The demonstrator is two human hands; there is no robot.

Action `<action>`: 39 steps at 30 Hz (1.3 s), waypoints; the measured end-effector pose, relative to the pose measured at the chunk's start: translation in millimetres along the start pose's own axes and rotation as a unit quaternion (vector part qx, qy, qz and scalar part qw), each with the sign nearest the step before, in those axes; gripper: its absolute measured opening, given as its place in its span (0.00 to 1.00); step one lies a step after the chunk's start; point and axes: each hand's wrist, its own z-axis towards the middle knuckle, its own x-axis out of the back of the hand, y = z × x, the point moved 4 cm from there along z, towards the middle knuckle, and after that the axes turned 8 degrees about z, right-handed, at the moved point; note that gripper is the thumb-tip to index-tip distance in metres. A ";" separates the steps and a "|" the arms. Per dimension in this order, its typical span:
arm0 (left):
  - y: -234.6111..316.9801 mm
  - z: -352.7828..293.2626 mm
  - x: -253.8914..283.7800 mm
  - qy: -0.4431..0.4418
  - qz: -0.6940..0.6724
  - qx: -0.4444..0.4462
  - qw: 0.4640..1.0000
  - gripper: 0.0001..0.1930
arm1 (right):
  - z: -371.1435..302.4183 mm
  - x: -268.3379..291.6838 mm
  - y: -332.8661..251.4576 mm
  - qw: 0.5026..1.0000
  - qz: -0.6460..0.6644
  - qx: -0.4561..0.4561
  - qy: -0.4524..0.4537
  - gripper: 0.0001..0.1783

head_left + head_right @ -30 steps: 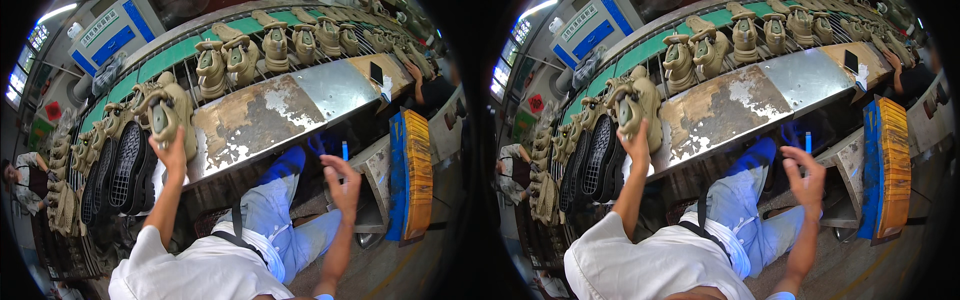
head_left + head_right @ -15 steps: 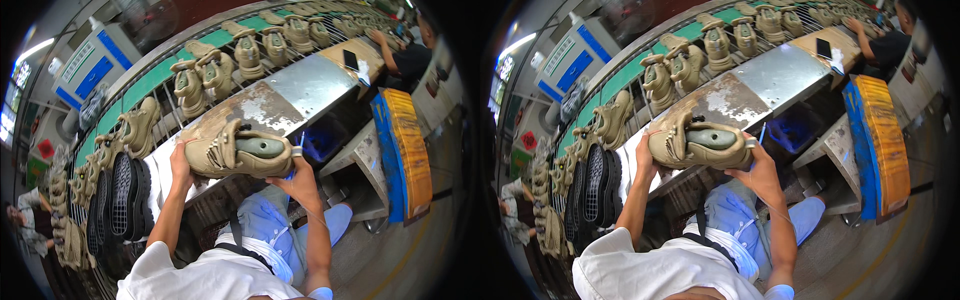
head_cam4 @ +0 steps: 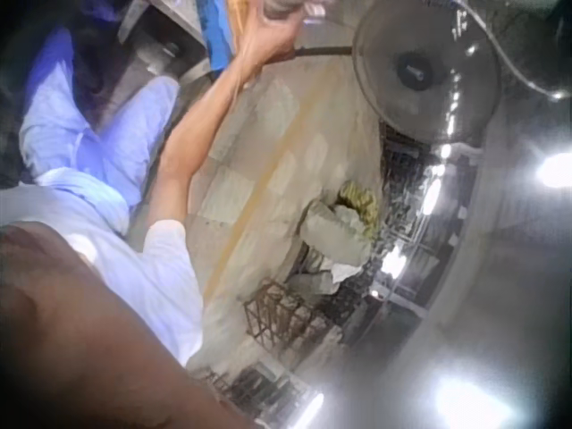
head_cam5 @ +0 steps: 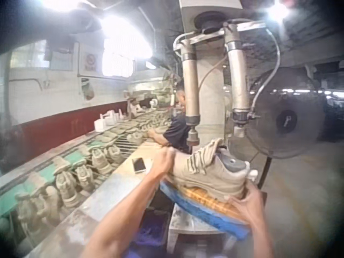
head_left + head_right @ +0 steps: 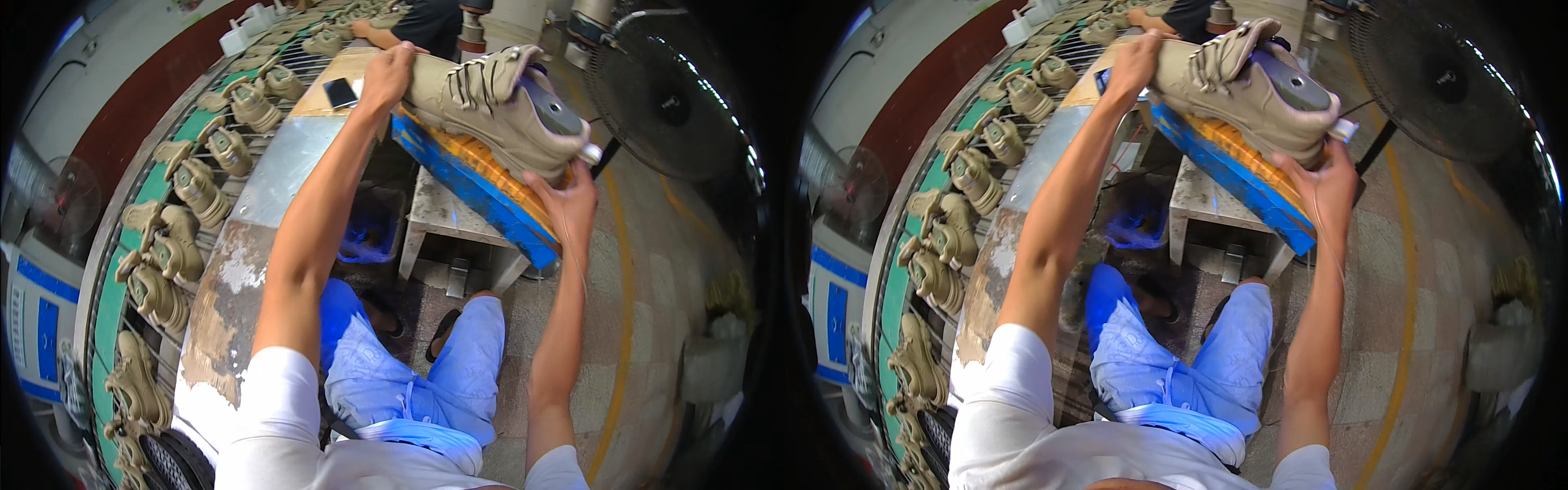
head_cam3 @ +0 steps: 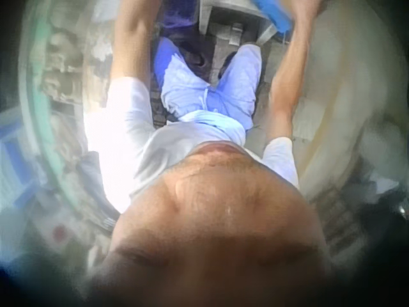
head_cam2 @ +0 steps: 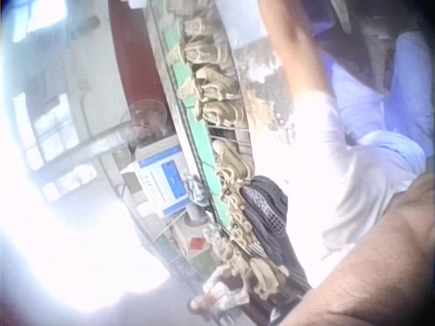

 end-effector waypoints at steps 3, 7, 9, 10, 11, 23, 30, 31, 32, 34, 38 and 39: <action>-48.6 22.8 -48.6 -0.058 0.043 -0.054 0.996 0.26 | 15.6 2.3 31.2 0.998 -0.055 -0.026 -0.001 0.42; -27.8 9.4 -32.4 -0.174 0.129 -0.105 0.971 0.36 | 13.4 13.7 25.3 0.997 -0.053 -0.040 -0.027 0.46; -19.0 2.8 -14.4 -0.176 0.192 -0.232 0.937 0.45 | 22.4 16.5 34.4 0.998 -0.024 -0.030 -0.055 0.47; -8.4 -1.7 -13.2 -0.191 0.242 -0.274 0.911 0.48 | 26.0 17.2 34.7 0.996 0.002 -0.038 -0.085 0.49; 1.5 -7.1 -12.5 -0.206 0.290 -0.315 0.880 0.51 | 29.3 18.3 37.1 0.994 0.016 -0.049 -0.100 0.49; 36.4 -18.1 -19.1 -0.259 0.335 -0.277 0.863 0.58 | 42.4 21.0 35.4 0.980 0.051 -0.120 -0.150 0.53; 0.8 -0.2 -7.2 -0.285 0.069 -0.125 0.948 0.50 | 38.7 24.3 41.7 0.985 0.039 -0.094 -0.142 0.52; -6.6 5.5 10.4 -0.254 0.017 -0.106 0.961 0.48 | 39.5 23.3 38.5 0.984 0.040 -0.092 -0.144 0.52; -23.7 2.5 26.3 -0.266 0.013 -0.103 0.958 0.43 | 40.1 22.6 36.0 0.984 0.042 -0.091 -0.146 0.53; -39.1 -17.4 35.2 -0.318 -0.061 -0.065 0.944 0.46 | 39.5 20.4 37.3 0.985 0.039 -0.082 -0.145 0.52; -33.4 -37.6 20.1 -0.323 -0.143 -0.017 0.935 0.56 | 45.0 26.9 44.4 0.986 0.050 -0.079 -0.137 0.51; -29.1 -37.7 18.8 -0.325 -0.152 -0.018 0.933 0.56 | 44.5 26.6 44.4 0.986 0.045 -0.081 -0.137 0.50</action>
